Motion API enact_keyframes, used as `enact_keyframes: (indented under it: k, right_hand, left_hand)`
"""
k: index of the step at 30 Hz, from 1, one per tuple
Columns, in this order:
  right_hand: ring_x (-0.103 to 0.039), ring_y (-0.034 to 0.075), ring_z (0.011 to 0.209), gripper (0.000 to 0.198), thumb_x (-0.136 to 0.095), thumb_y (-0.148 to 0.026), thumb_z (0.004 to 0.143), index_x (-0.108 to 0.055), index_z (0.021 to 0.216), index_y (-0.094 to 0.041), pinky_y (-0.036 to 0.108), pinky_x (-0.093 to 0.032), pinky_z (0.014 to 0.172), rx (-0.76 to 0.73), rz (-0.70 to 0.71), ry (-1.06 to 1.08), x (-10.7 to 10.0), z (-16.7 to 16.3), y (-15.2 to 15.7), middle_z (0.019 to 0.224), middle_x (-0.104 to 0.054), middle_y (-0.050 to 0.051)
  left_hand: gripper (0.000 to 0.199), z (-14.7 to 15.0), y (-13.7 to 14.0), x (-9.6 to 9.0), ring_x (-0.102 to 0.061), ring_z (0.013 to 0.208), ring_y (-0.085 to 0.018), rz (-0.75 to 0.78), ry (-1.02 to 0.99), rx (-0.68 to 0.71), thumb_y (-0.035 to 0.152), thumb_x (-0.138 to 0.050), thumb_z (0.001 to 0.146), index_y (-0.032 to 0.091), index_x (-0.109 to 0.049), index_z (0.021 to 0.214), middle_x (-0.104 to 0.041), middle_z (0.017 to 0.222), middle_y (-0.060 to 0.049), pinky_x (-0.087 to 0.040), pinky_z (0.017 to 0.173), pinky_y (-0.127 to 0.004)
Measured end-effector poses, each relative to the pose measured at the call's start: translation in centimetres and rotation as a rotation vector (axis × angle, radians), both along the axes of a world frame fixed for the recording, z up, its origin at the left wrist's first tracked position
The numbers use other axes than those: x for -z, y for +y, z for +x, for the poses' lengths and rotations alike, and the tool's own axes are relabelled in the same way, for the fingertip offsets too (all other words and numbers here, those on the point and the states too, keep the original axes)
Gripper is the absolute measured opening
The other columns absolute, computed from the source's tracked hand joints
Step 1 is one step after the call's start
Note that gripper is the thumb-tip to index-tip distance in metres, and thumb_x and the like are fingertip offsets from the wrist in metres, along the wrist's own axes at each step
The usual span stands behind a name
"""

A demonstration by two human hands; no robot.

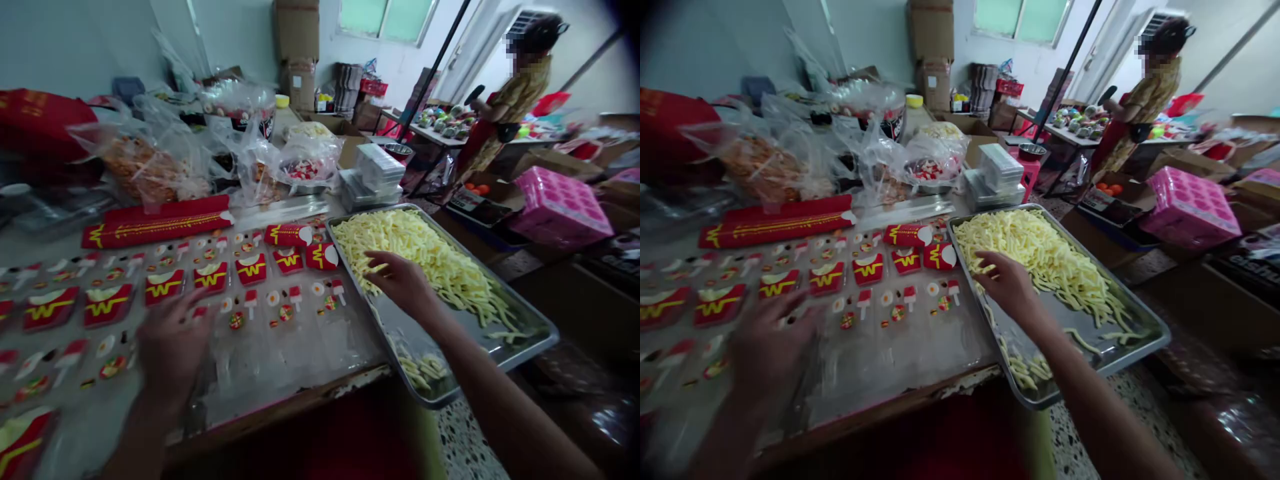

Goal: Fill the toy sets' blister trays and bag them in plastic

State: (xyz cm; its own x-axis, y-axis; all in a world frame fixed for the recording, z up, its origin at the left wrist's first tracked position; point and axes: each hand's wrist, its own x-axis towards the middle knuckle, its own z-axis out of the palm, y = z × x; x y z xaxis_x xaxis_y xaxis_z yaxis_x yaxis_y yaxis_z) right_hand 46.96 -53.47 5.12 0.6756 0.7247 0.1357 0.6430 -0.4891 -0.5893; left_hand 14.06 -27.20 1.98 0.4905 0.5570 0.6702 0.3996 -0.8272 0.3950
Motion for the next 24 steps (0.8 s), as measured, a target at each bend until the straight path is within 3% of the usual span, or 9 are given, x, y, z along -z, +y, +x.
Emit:
enact_keyframes:
  k: [1, 2, 4, 6, 8, 12, 16, 21, 24]
  right_hand:
    - [-0.071, 0.020, 0.081, 0.034, -0.056, -0.040, 0.095, -0.075, 0.118, -0.024, 0.030, -0.052, 0.072, 0.051, -0.056, -0.058, 0.3, -0.3, 2.7, 0.101, -0.076, 0.008]
    - [-0.071, 0.021, 0.084, 0.032, -0.053, -0.040, 0.097, -0.080, 0.102, -0.023, 0.031, -0.050, 0.073, 0.044, -0.140, -0.131, 0.7, -0.5, 5.2, 0.096, -0.077, 0.008]
    - [-0.070, 0.025, 0.092, 0.034, -0.053, -0.036, 0.097, -0.080, 0.089, -0.018, 0.032, -0.047, 0.076, 0.039, -0.279, -0.242, 1.5, -0.3, 9.5, 0.097, -0.076, 0.013]
    - [-0.069, 0.025, 0.094, 0.033, -0.052, -0.034, 0.097, -0.080, 0.090, -0.016, 0.033, -0.044, 0.078, 0.039, -0.330, -0.258, 2.3, 0.4, 11.9, 0.099, -0.076, 0.014]
    - [-0.068, 0.023, 0.089, 0.033, -0.051, -0.033, 0.097, -0.079, 0.096, -0.016, 0.031, -0.042, 0.075, 0.034, -0.307, -0.183, 2.8, 1.0, 12.6, 0.097, -0.077, 0.012]
    - [-0.067, 0.020, 0.088, 0.030, -0.047, -0.030, 0.098, -0.075, 0.105, -0.020, 0.030, -0.038, 0.070, 0.051, -0.163, -0.088, 2.6, 0.7, 11.8, 0.102, -0.077, 0.006]
    - [-0.064, 0.021, 0.097, 0.024, -0.049, -0.027, 0.099, -0.071, 0.101, -0.022, 0.033, -0.038, 0.079, 0.066, -0.064, -0.158, 1.6, -0.6, 10.8, 0.111, -0.074, 0.003]
    - [-0.061, 0.019, 0.098, 0.025, -0.051, -0.042, 0.103, -0.068, 0.097, -0.023, 0.031, -0.035, 0.078, 0.102, 0.005, -0.195, 1.6, -0.8, 7.5, 0.111, -0.073, 0.000]
    - [-0.062, 0.019, 0.094, 0.026, -0.053, -0.041, 0.102, -0.068, 0.095, -0.022, 0.031, -0.033, 0.076, 0.130, -0.004, -0.156, 1.8, -0.8, 5.6, 0.105, -0.074, 0.001]
  left_hand:
    - [0.030, 4.8, -0.2, 0.3, -0.067, 0.096, -0.028, 0.040, 0.053, 0.091, 0.033, -0.071, 0.087, 0.025, -0.072, 0.116, -0.074, 0.103, -0.007, -0.053, 0.092, -0.046]
    - [0.035, 9.4, -0.4, 0.4, -0.066, 0.101, -0.028, 0.066, 0.136, 0.211, 0.032, -0.073, 0.086, 0.023, -0.071, 0.119, -0.074, 0.106, -0.008, -0.052, 0.095, -0.044]
    - [0.059, 17.4, -0.7, 0.4, -0.062, 0.112, -0.032, 0.088, 0.320, 0.325, 0.032, -0.082, 0.077, 0.020, -0.065, 0.132, -0.071, 0.121, -0.011, -0.050, 0.100, -0.046]
    - [0.074, 22.8, -0.9, 0.4, -0.057, 0.123, -0.036, 0.096, 0.479, 0.413, 0.032, -0.085, 0.072, 0.016, -0.059, 0.140, -0.066, 0.133, -0.015, -0.046, 0.105, -0.047]
    - [0.080, 25.7, -0.7, 0.9, -0.055, 0.126, -0.037, 0.087, 0.585, 0.510, 0.032, -0.083, 0.070, 0.013, -0.056, 0.142, -0.064, 0.137, -0.018, -0.044, 0.107, -0.048]
    - [0.072, 27.9, 0.5, 2.2, -0.057, 0.123, -0.036, 0.144, 0.555, 0.699, 0.033, -0.071, 0.074, 0.013, -0.054, 0.141, -0.065, 0.133, -0.019, -0.042, 0.110, -0.051]
    - [0.053, 28.7, 0.9, 2.1, -0.056, 0.121, -0.034, 0.175, 0.424, 0.759, 0.029, -0.050, 0.084, 0.011, -0.053, 0.134, -0.063, 0.126, -0.020, -0.046, 0.106, -0.049]
    - [0.060, 27.6, 0.6, 1.5, -0.058, 0.111, -0.032, 0.235, 0.442, 0.756, 0.049, -0.058, 0.083, 0.015, -0.049, 0.132, -0.061, 0.115, -0.014, -0.051, 0.100, -0.046]
    - [0.067, 26.3, -0.8, 1.2, -0.059, 0.111, -0.034, 0.302, 0.444, 0.715, 0.057, -0.060, 0.083, 0.015, -0.051, 0.134, -0.063, 0.117, -0.015, -0.049, 0.103, -0.050]
